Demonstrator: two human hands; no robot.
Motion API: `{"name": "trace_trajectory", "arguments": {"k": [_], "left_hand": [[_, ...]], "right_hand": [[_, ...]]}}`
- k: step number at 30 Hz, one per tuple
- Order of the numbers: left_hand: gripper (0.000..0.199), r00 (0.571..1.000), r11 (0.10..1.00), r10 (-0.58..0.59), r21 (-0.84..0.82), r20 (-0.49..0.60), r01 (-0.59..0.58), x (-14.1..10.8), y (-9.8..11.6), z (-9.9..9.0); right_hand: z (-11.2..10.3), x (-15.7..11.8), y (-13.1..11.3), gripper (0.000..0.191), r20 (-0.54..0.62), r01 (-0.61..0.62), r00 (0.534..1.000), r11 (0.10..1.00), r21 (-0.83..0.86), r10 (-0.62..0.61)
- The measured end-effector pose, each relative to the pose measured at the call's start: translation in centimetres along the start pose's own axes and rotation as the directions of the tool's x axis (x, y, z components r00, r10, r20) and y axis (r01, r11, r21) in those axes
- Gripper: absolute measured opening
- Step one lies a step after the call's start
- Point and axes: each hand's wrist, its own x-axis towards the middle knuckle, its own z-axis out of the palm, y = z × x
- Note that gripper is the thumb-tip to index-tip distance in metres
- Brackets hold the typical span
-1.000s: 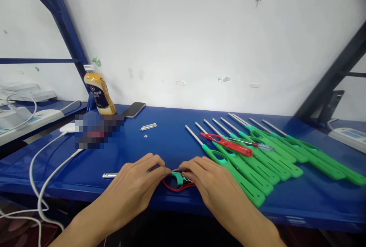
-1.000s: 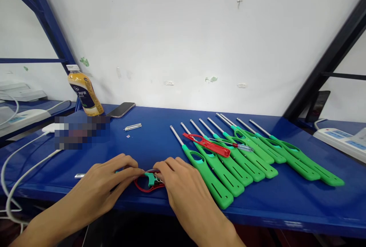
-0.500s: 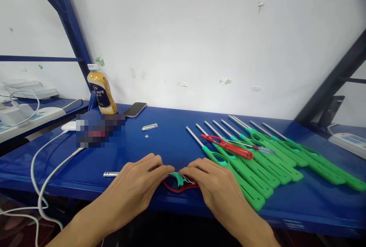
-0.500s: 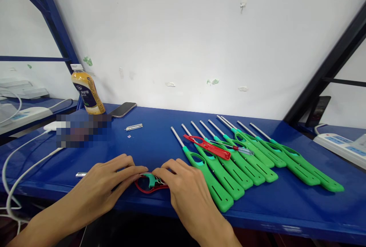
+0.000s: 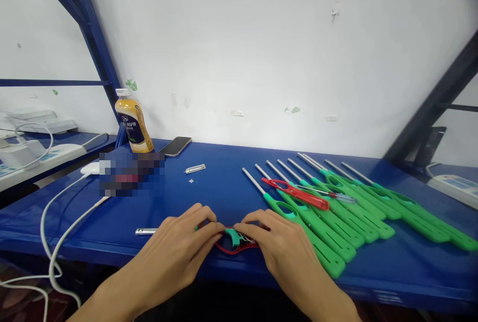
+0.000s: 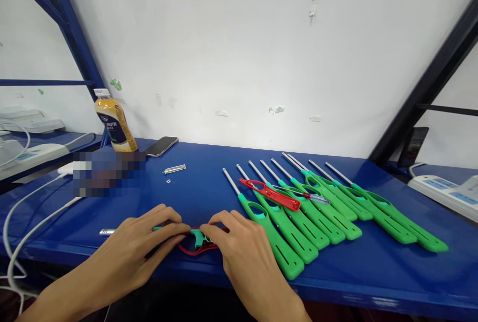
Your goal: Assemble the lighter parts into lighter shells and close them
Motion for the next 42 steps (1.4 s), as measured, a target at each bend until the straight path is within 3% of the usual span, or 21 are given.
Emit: {"name": "trace_trajectory", "arguments": {"k": [4, 8, 13, 19, 24, 30, 33, 37, 39, 42], "left_hand": [[0.028, 1.000, 1.000, 0.001, -0.019, -0.032, -0.001, 0.2, 0.1, -0.4], [0.030, 0.990, 0.998, -0.063, 0.022, -0.127, 0.067, 0.8, -2.1, -1.5], [0.044, 0.950, 0.921, -0.309, 0.237, -0.043, 0.310, 3.0, -7.7, -2.9], [0.046, 0.920, 0.867, -0.391, 0.343, 0.021, 0.361, 6.0, -13.3, -2.8], [0.027, 0.916, 0.866, -0.390, 0.378, 0.095, 0.329, 7.0, -14.8, -2.5], [0.023, 0.942, 0.886, -0.335, 0.345, 0.018, 0.309, 7.3, -12.4, -4.0], [0.028, 0.968, 0.931, -0.252, 0.275, 0.004, 0.242, 7.2, -9.2, -4.9], [0.020, 0.996, 0.988, -0.067, 0.146, 0.066, 0.057, 6.6, -3.7, -4.9], [0.019, 0.998, 0.994, 0.060, 0.085, 0.036, -0.063, 6.3, -1.2, -4.6], [0.019, 0.991, 0.989, 0.137, 0.047, 0.008, -0.137, 6.4, 0.9, -4.4]], "right_hand": [[0.1, -0.1, 0.1, 0.041, -0.036, 0.004, 0.999, 1.000, -0.007, -0.005], [-0.1, -0.3, 0.0, 0.050, -0.097, -0.007, 0.995, 0.999, 0.032, 0.010], [-0.7, -0.1, -0.5, 0.046, -0.275, 0.003, 0.961, 0.994, 0.106, 0.027], [-1.0, -0.1, -0.8, 0.036, -0.400, 0.004, 0.913, 0.981, 0.196, 0.076], [-1.1, -0.4, -0.9, 0.034, -0.456, 0.014, 0.885, 0.976, 0.217, 0.089], [-1.0, -0.3, -1.0, 0.034, -0.462, 0.003, 0.880, 0.974, 0.229, 0.106], [-1.1, -0.1, -1.1, 0.032, -0.472, -0.030, 0.871, 0.975, 0.219, 0.132], [-1.1, -0.1, -1.1, 0.036, -0.438, -0.059, 0.890, 0.986, 0.155, 0.122], [-0.9, -0.1, -1.0, 0.038, -0.411, -0.033, 0.907, 0.989, 0.141, 0.089], [-0.6, -0.1, -0.7, 0.029, -0.434, 0.004, 0.898, 0.988, 0.153, 0.064]]}}
